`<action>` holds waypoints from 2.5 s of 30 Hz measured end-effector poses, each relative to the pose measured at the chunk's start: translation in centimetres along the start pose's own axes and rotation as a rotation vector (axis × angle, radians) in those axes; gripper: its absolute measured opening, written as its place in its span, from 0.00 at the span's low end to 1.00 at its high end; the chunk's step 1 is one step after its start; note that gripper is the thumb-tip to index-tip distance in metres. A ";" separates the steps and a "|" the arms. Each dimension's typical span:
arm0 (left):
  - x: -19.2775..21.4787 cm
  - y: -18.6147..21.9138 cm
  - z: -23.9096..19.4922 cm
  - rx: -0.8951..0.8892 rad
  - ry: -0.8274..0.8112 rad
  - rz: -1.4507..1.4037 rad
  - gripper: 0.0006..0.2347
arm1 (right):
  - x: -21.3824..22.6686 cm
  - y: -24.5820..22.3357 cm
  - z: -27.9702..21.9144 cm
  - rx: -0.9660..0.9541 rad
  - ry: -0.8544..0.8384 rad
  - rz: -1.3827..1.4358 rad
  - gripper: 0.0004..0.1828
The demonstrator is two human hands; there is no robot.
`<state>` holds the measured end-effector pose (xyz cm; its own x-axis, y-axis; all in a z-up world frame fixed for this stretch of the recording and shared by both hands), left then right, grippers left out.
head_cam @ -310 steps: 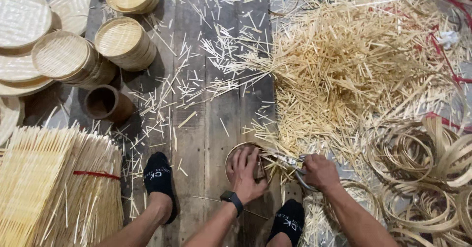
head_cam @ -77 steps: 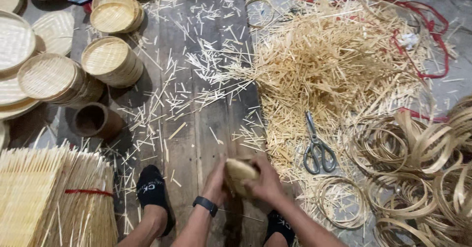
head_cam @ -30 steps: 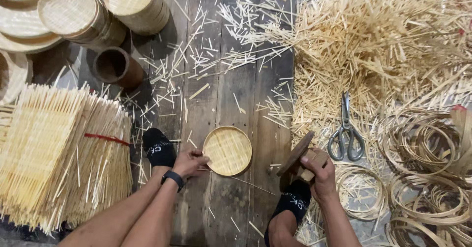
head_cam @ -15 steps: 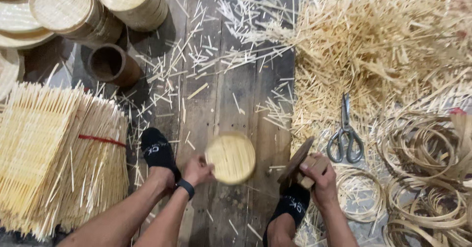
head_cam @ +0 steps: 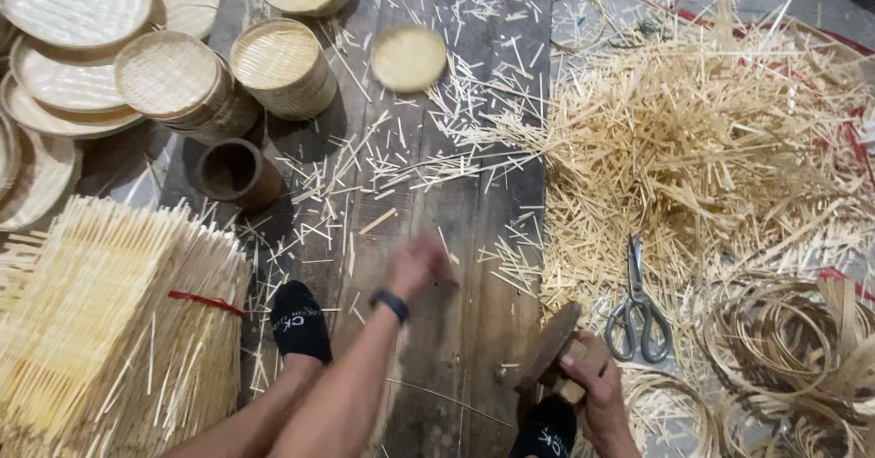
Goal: The person weaves bamboo strips into a circular basket base, using a wooden mold to shape the basket and scissors to trim excess material. The person repeatedly assembles the base, secures it with a ring, and trims the edges.
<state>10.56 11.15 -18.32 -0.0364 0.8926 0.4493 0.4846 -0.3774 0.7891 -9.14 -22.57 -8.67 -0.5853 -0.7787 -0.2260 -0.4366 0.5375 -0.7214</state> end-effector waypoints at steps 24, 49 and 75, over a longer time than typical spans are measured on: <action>48.8 5.0 -6.0 0.228 0.250 1.133 0.28 | -3.0 11.5 4.4 -0.169 -0.085 -0.431 0.25; 3.0 14.3 -29.2 -1.548 -0.207 0.713 0.18 | -5.9 1.0 1.2 -0.118 -0.096 -0.295 0.31; 6.2 -6.6 -7.3 0.347 -0.237 -0.276 0.15 | -7.3 1.7 3.9 0.162 -0.059 -0.535 0.18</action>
<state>0.79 17.34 -17.68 -0.0236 0.9943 0.1043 0.7485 -0.0516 0.6611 -2.96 -17.27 -10.84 -0.2695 -0.9486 0.1660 -0.5489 0.0096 -0.8358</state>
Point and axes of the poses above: each hand's wrist, its own z-axis towards the middle knuckle, its own x-axis out of the back of the hand, y = z × x, the point moved 10 cm from there along z, towards the middle knuckle, and after that the axes turned 10 degrees about y, right-handed, at the moved point
